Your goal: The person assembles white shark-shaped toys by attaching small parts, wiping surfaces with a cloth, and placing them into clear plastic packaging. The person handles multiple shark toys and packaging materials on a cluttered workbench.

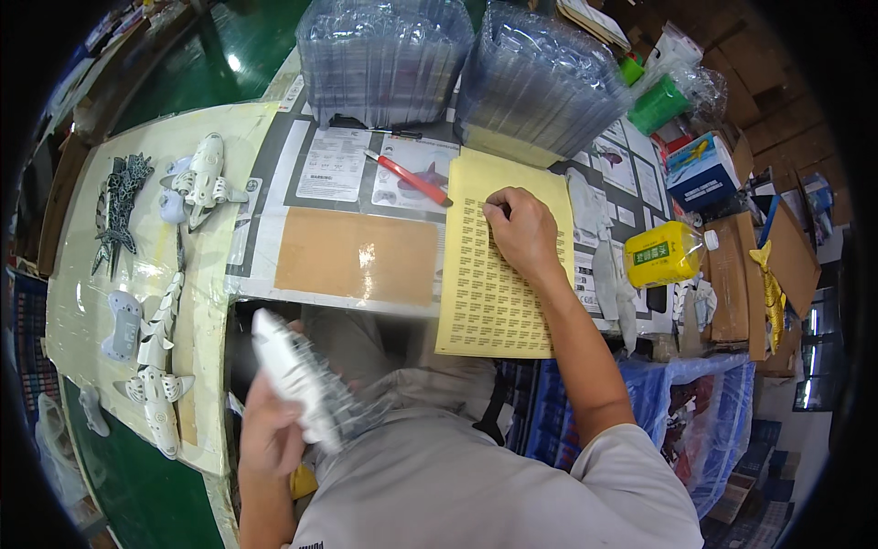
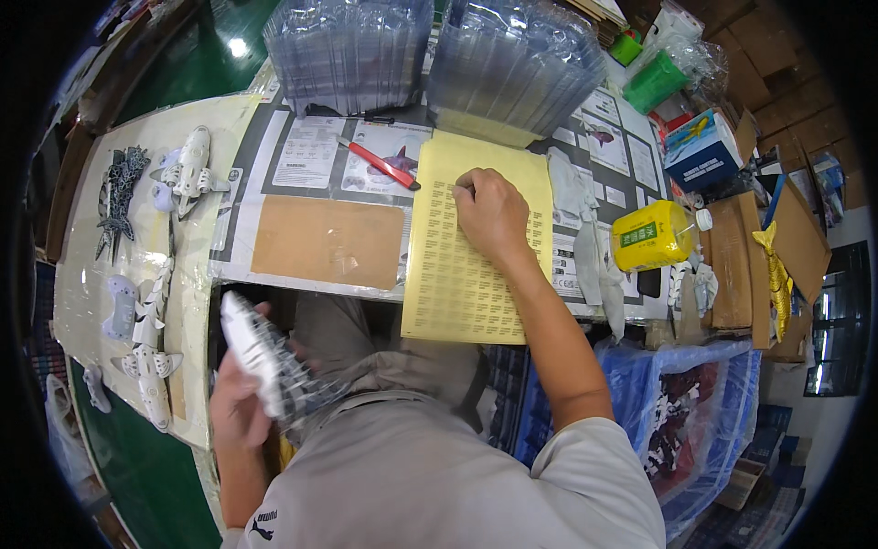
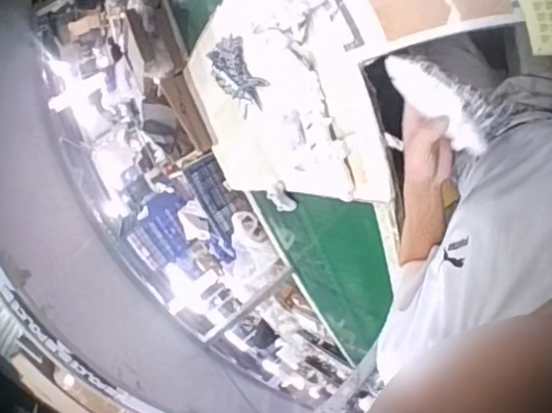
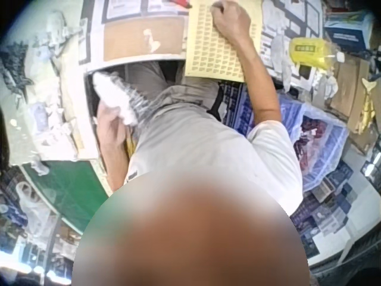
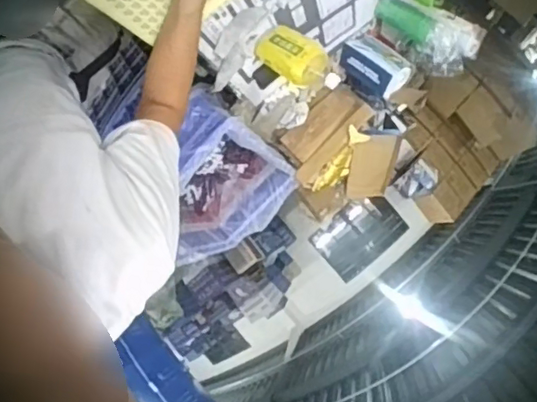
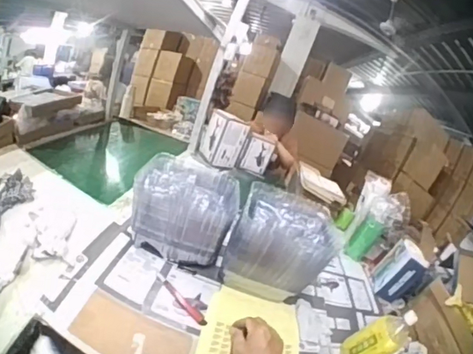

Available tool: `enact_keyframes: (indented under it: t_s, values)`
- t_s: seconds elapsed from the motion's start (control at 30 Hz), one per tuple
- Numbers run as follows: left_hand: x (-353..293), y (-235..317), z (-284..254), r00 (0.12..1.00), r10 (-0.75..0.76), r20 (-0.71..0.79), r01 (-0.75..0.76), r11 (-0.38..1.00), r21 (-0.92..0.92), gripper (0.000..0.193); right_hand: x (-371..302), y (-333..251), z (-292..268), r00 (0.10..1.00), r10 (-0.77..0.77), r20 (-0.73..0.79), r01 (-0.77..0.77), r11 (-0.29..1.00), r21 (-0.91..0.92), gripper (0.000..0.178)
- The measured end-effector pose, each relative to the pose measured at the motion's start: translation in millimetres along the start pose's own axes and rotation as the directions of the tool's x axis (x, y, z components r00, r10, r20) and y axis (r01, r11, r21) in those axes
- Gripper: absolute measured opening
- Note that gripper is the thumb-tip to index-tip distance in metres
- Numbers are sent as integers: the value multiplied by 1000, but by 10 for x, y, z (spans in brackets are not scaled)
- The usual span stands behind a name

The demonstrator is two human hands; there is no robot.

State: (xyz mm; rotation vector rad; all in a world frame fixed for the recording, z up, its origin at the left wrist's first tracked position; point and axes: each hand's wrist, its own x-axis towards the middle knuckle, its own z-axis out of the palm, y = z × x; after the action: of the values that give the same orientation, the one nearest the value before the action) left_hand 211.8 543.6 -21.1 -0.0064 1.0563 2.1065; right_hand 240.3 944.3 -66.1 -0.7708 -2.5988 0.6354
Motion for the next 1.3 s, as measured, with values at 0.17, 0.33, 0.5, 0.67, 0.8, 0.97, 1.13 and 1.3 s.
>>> enact_keyframes:
  t_s: [0.17,0.33,0.5,0.67,0.8,0.97,1.13,1.3]
  values:
    - [421,-106,370,974,-172,151,132,961,241,94,-34,38,3,996,-78,-34,77,996,-37,23]
    - [803,-225,618,914,-287,287,186,925,331,78,23,-2,-20,994,88,60,-89,996,5,25]
    - [1228,-389,846,850,-340,401,214,920,328,76,111,-41,-20,990,107,93,-100,993,-68,27]
    - [1429,-454,875,883,-318,345,113,858,501,63,172,102,-111,953,203,224,-242,957,161,30]
    - [1438,-456,876,886,-308,346,108,863,494,64,241,167,-245,916,218,338,-326,894,308,30]
    - [1343,-420,893,887,-271,373,101,903,417,70,136,-114,-517,882,208,424,-411,781,471,28]
    - [1201,-321,857,897,-203,394,4,893,451,79,-256,-544,-792,846,-173,505,-276,668,691,27]
    - [1125,-237,793,906,-124,405,-98,869,485,78,-400,-779,-762,812,-202,547,-312,642,700,25]
